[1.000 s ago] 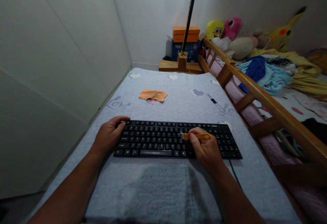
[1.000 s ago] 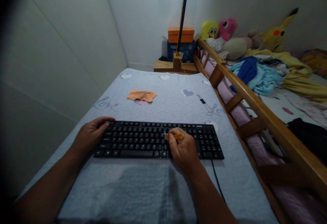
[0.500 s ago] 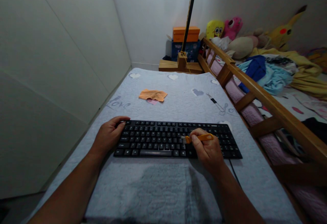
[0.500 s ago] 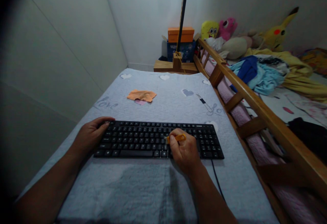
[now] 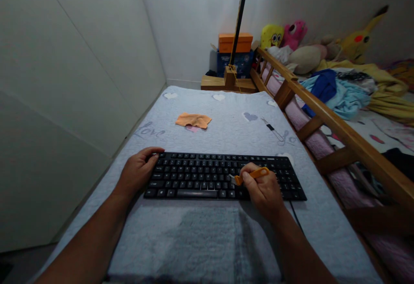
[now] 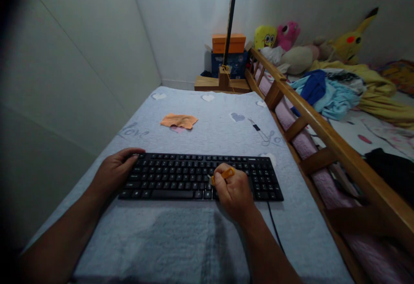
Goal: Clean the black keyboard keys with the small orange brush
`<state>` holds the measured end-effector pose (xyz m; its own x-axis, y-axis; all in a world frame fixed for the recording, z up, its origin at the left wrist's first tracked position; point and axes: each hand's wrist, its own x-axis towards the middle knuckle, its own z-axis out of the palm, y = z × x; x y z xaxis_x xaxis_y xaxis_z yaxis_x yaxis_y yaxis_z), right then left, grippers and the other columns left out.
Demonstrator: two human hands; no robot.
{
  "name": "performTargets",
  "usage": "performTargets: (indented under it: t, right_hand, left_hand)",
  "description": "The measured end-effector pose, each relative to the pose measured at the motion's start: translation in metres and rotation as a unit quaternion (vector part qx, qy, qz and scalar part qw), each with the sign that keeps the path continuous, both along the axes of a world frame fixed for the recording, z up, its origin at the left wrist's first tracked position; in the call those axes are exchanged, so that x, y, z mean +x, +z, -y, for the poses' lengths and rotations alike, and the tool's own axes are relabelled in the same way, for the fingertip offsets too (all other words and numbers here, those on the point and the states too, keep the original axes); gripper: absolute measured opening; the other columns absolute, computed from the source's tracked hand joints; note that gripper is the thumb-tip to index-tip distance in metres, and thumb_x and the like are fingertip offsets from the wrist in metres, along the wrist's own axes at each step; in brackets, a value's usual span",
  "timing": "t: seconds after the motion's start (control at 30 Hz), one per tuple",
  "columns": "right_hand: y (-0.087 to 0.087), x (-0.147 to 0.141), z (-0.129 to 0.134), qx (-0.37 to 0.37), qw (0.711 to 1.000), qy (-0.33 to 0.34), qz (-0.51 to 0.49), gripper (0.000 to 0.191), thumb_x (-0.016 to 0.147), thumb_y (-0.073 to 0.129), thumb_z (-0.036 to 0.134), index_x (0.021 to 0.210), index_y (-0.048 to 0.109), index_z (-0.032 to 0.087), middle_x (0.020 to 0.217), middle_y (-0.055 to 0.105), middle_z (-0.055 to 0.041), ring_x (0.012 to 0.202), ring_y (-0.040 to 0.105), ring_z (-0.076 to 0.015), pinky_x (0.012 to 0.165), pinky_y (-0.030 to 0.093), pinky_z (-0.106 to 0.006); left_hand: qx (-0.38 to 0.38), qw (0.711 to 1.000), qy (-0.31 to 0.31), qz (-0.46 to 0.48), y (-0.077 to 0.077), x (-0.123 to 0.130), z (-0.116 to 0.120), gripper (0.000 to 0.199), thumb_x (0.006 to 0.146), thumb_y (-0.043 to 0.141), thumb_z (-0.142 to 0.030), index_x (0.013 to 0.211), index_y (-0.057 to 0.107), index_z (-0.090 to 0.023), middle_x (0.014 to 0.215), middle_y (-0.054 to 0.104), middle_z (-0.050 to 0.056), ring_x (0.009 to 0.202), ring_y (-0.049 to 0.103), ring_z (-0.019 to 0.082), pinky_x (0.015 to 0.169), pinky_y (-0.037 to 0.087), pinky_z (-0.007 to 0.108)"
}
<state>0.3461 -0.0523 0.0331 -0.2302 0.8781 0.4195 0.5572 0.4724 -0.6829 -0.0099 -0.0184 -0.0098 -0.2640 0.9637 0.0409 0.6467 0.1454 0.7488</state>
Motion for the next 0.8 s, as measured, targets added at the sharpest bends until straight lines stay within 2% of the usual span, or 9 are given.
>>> performTargets:
  t: [0.2,0.43,0.6,0.8]
  right_hand:
    - [0.0009,0.0019,0.0003,-0.004,1.0,-0.012,-0.019,0.026,0.097,0.044,0.025,0.076,0.058,0.021,0.062,0.056,0.0023,0.052,0.05,-0.0119,0.054,0.036,-0.026]
    - [0.0025,0.0022,0.0006,-0.015,1.0,0.023,-0.006,0.027,0.096,0.043,0.023,0.072,0.055,0.022,0.057,0.052,0.0033,0.049,0.047,-0.0115,0.052,0.034,-0.026]
    - [0.0042,0.0024,0.0005,-0.018,1.0,-0.004,-0.014,0.026,0.096,0.044,0.026,0.073,0.057,0.021,0.061,0.056,0.0016,0.051,0.049,-0.0124,0.054,0.036,-0.027]
    - [0.0061,0.0037,-0.0001,-0.093,0.993,0.043,-0.053,0.027,0.091,0.045,0.026,0.066,0.053,0.022,0.054,0.052,0.0025,0.049,0.049,-0.0128,0.051,0.035,-0.027]
  left_hand:
    - [-0.002,1.0,0.001,-0.004,0.002,0.0008,-0.0002,0.042,0.079,0.054,-0.045,0.105,0.077,-0.022,0.1,0.08,0.007,0.094,0.072,0.028,0.086,0.055,0.036]
    - [-0.005,1.0,0.001,0.0,0.0057,0.0037,-0.0003,0.042,0.079,0.054,-0.046,0.103,0.077,-0.02,0.099,0.079,0.007,0.094,0.072,0.029,0.085,0.056,0.036]
    - [-0.001,1.0,0.0,0.0,0.0045,0.0023,0.0004,0.04,0.08,0.055,-0.046,0.103,0.077,-0.022,0.101,0.08,0.007,0.096,0.072,0.029,0.088,0.056,0.037]
    - [-0.004,1.0,0.002,0.002,0.0028,0.0017,0.0002,0.042,0.08,0.054,-0.046,0.104,0.077,-0.021,0.099,0.079,0.007,0.094,0.072,0.029,0.086,0.056,0.036]
